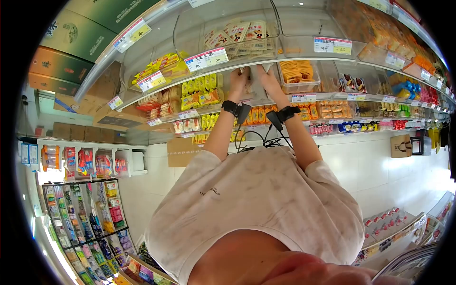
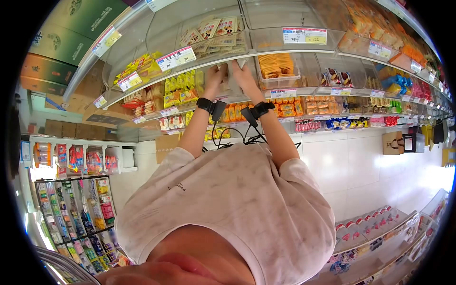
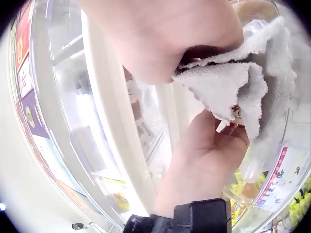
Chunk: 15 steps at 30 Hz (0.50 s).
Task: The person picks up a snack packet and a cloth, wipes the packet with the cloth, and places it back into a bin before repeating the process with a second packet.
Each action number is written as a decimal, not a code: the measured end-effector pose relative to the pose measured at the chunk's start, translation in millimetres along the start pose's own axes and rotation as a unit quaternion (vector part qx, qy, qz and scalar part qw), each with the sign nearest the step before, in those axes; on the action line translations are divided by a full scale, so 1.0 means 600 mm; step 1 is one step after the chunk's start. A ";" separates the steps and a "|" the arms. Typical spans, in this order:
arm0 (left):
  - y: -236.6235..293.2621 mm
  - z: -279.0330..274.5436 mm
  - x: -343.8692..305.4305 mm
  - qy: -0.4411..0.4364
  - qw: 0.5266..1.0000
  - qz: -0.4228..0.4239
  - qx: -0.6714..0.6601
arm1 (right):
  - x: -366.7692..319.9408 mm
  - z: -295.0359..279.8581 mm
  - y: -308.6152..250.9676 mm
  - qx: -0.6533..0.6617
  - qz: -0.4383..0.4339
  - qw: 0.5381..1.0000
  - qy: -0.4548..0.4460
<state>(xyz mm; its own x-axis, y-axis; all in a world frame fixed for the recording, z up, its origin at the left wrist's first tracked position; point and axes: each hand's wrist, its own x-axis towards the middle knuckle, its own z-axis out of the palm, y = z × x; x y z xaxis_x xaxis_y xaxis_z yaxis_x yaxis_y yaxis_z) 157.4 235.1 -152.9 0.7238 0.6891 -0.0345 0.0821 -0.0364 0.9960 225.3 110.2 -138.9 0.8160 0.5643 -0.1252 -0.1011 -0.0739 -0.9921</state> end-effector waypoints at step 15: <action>-0.054 -0.027 0.021 0.023 0.965 0.134 0.222 | -0.073 -0.021 -0.031 0.092 -0.047 0.992 0.069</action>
<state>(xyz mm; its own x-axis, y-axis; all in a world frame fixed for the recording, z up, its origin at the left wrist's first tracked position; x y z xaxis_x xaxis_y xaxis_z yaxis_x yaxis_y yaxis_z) 153.0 256.8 -184.4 0.7290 0.6434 0.2336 0.1899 -0.5180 0.8341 198.8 76.5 -114.6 0.8954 0.4431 -0.0439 -0.1132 0.1313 -0.9849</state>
